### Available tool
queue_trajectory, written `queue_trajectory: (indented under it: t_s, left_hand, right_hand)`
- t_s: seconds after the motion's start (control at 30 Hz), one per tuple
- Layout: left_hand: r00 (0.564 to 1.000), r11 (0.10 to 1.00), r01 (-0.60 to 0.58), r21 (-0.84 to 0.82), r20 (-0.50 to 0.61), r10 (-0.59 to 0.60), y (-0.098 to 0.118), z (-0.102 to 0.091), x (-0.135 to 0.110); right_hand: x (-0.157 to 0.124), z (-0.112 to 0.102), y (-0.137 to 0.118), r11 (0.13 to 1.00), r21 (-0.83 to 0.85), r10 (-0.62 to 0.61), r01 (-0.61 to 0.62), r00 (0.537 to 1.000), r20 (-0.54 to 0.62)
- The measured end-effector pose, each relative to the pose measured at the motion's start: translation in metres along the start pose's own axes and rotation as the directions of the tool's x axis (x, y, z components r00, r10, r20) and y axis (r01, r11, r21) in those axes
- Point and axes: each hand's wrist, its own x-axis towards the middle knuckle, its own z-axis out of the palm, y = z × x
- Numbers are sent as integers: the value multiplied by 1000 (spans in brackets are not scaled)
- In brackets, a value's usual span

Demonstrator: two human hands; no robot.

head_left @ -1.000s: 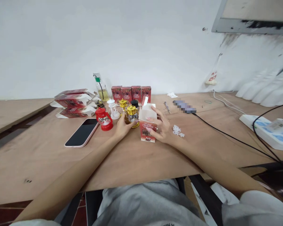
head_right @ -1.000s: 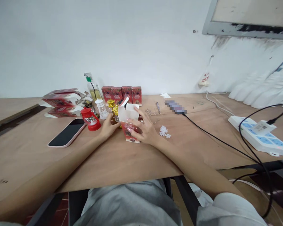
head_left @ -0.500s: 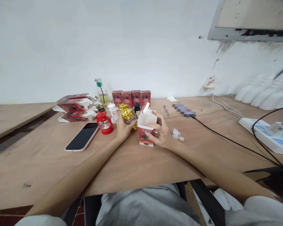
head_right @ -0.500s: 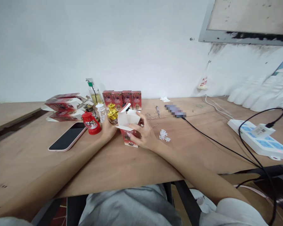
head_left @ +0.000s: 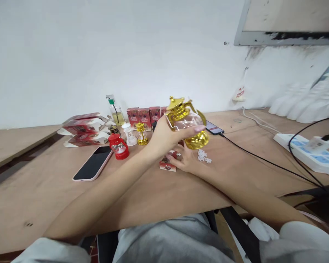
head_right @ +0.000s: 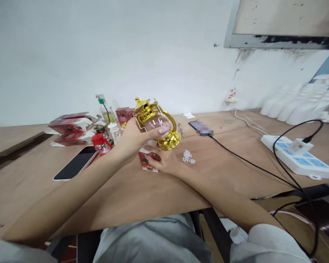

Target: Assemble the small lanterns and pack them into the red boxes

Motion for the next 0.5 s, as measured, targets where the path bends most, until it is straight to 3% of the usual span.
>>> queue_trajectory:
  t_s: [0.13,0.27,0.5]
  left_hand:
    - [983,995,103,-16,-149,-104,-31,-28,9]
    - [970,982,183,36,-171,-174,-36,-57,4]
    - [979,979,187,83,-96,-179,-33,-55,1]
  right_hand:
    - [3,2,-1,999,-2,-33,33,998,-56]
    - [6,3,-3,997,50,-52,54,998,-38]
    - [4,3,0,997,73,-26,28,999,-26]
